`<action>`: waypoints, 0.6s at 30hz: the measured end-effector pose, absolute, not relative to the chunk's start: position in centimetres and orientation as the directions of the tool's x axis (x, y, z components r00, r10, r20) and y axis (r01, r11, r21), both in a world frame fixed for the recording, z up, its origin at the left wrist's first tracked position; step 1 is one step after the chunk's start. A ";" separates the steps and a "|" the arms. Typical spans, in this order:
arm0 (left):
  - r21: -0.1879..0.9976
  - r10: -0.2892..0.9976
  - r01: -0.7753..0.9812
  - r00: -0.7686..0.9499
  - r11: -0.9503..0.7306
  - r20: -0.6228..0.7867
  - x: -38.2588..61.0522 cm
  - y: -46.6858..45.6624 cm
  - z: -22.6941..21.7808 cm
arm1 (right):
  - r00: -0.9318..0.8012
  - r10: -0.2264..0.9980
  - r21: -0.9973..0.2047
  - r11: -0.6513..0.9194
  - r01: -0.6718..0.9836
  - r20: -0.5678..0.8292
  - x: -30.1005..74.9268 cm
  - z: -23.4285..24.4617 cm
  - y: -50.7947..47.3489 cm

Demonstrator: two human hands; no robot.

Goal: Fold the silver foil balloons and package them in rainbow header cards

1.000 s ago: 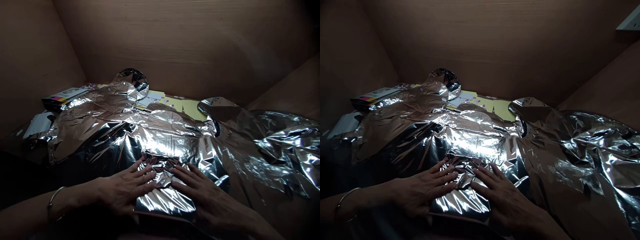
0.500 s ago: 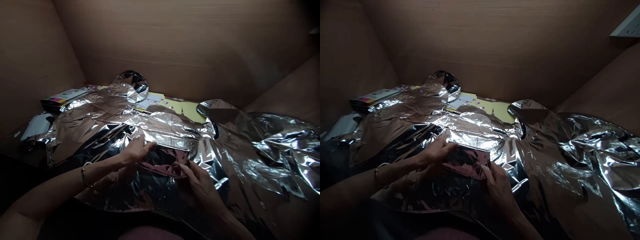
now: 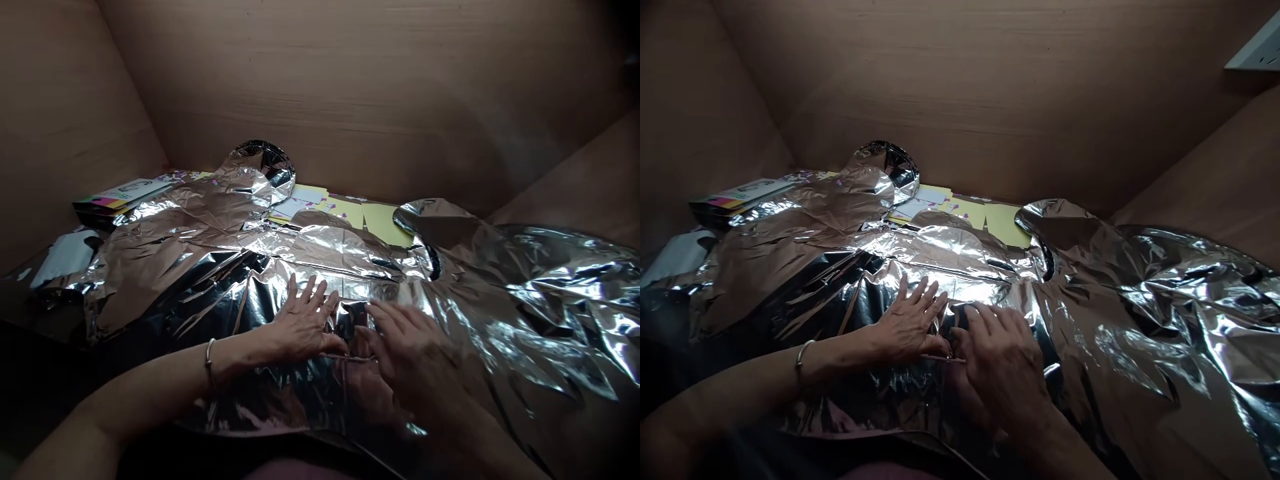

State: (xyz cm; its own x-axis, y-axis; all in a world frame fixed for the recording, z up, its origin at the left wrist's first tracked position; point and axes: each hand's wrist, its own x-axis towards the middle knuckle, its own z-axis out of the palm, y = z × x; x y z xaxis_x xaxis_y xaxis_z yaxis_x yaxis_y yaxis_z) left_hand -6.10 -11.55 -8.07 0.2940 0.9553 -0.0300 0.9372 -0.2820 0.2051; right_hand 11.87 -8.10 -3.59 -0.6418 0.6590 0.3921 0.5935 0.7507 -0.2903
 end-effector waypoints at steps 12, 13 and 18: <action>0.239 0.934 0.913 0.353 -0.331 -0.055 -6.1 -11.3 -8.0 | -0.902 0.407 -0.185 0.907 0.379 0.145 8.9 -10.1 -5.1; 0.236 0.938 0.916 0.345 -0.325 -0.045 -6.1 -11.4 -7.9 | -0.906 0.391 -0.180 0.914 0.363 0.163 9.0 -10.2 -5.1; 0.232 0.922 0.902 0.385 -0.365 -0.048 -5.8 -11.7 -7.1 | -0.908 0.264 -0.080 0.965 0.251 0.324 10.0 -11.9 -4.9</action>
State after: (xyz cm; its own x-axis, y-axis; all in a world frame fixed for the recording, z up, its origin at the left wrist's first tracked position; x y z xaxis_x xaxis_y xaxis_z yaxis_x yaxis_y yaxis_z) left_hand -5.82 -11.69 -7.11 0.3851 0.9216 -0.0477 0.9018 -0.3649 0.2316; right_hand 10.02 -4.90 -11.92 -0.9084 0.2636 0.3244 0.2512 0.9646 -0.0802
